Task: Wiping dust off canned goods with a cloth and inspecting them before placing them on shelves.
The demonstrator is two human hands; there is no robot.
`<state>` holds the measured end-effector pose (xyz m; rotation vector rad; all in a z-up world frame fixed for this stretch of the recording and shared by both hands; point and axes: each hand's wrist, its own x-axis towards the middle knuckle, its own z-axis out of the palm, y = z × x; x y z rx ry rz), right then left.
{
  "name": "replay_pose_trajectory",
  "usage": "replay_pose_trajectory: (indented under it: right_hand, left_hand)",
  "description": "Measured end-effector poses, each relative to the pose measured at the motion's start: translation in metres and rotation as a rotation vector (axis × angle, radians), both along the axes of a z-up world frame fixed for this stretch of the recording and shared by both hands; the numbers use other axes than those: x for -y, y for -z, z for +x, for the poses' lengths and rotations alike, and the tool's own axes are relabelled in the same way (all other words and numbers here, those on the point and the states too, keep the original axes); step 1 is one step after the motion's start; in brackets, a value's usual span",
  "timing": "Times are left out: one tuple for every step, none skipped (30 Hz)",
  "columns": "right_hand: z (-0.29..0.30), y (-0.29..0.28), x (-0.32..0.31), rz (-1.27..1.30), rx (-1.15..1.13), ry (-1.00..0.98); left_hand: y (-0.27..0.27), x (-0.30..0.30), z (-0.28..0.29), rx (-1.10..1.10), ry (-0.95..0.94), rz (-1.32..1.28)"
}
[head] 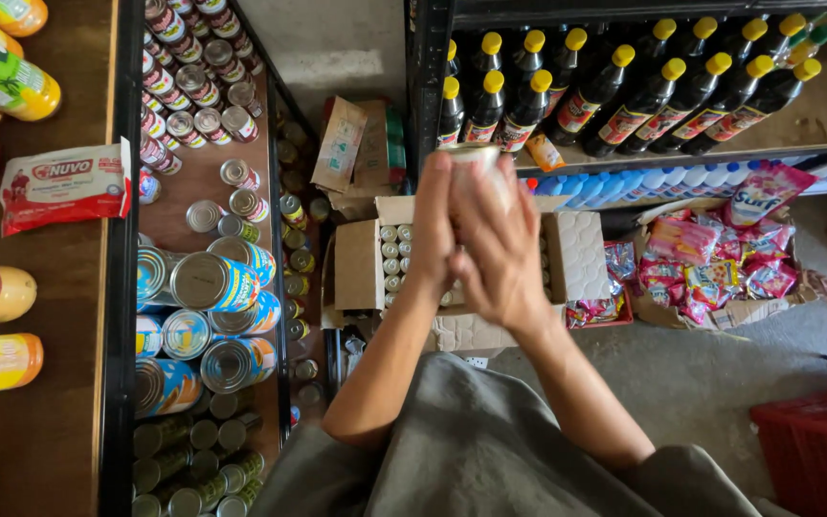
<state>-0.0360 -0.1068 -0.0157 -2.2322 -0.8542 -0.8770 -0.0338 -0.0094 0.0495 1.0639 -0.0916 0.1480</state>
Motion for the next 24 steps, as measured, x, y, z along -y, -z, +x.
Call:
replay_pose_trajectory:
  right_hand:
    - [0.002, -0.010, 0.001, 0.000, -0.001, 0.002]
    - [0.005, -0.019, 0.002, 0.024, -0.006, 0.021]
    - [0.009, -0.029, 0.003, 0.050, -0.008, 0.039]
    - [0.008, -0.027, 0.001, 0.051, -0.006, 0.039]
    - [0.005, -0.025, 0.000, 0.041, 0.011, 0.033]
    - [0.003, -0.023, 0.000, 0.031, 0.028, 0.027]
    - [-0.003, -0.013, -0.002, 0.029, 0.026, 0.026]
    - [-0.009, -0.004, -0.004, 0.025, 0.023, 0.007]
    - [-0.014, 0.004, -0.006, 0.020, 0.024, -0.013]
    - [-0.013, 0.005, -0.005, 0.019, 0.027, -0.015]
    - [-0.012, 0.006, -0.003, -0.006, 0.018, -0.006]
    - [-0.010, 0.007, -0.002, -0.030, 0.009, 0.002]
    - [-0.003, 0.000, 0.001, -0.030, 0.007, 0.003]
    - [0.003, -0.008, 0.003, 0.001, -0.004, 0.011]
    - [0.011, -0.015, 0.006, 0.031, -0.014, 0.019]
    - [0.011, -0.022, 0.007, 0.030, -0.014, 0.021]
    - [0.011, -0.029, 0.008, 0.051, -0.045, 0.017]
    - [0.011, -0.035, 0.008, 0.072, -0.075, 0.013]
    - [0.006, -0.032, 0.005, 0.072, -0.078, 0.016]
    - [0.001, -0.028, 0.002, 0.058, -0.081, 0.021]
    - [-0.003, -0.025, -0.001, 0.044, -0.079, 0.024]
    - [-0.009, -0.014, -0.002, 0.043, -0.077, 0.026]
    - [-0.015, -0.003, -0.004, 0.046, -0.070, 0.006]
    - [-0.022, 0.008, -0.007, 0.049, -0.062, -0.014]
  left_hand:
    - [0.011, 0.002, 0.004, -0.001, 0.002, 0.000]
    - [0.023, 0.005, 0.007, -0.013, 0.047, -0.021]
    - [0.033, 0.006, 0.012, -0.023, 0.091, -0.040]
    - [0.043, 0.006, 0.017, -0.021, 0.090, -0.039]
    - [0.052, 0.007, 0.021, -0.033, 0.090, -0.071]
    - [0.062, 0.008, 0.024, -0.044, 0.090, -0.104]
    - [0.048, 0.005, 0.019, -0.046, 0.089, -0.105]
    - [0.034, 0.002, 0.015, -0.183, 0.123, -0.208]
    - [0.019, -0.001, 0.012, -0.316, 0.157, -0.311]
    - [0.022, -0.001, 0.013, -0.312, 0.155, -0.312]
    - [0.025, 0.001, 0.014, -0.212, 0.072, -0.278]
    - [0.028, 0.002, 0.016, -0.111, -0.011, -0.243]
    - [0.047, 0.002, 0.023, -0.113, -0.010, -0.243]
    - [0.065, 0.001, 0.030, -0.068, -0.012, -0.110]
    - [0.083, 0.001, 0.037, -0.022, -0.014, 0.022]
    - [0.075, 0.006, 0.033, -0.022, -0.012, 0.021]
    - [0.066, 0.011, 0.028, -0.022, 0.008, 0.034]
    - [0.057, 0.015, 0.024, -0.021, 0.028, 0.046]
    - [0.054, 0.011, 0.024, -0.024, 0.031, 0.045]
    - [0.051, 0.008, 0.024, -0.031, -0.003, 0.052]
    - [0.047, 0.004, 0.026, -0.033, -0.037, 0.058]
    - [0.052, 0.002, 0.029, -0.031, -0.035, 0.058]
    - [0.056, -0.001, 0.031, -0.068, -0.063, -0.069]
    - [0.060, -0.003, 0.034, -0.106, -0.091, -0.196]
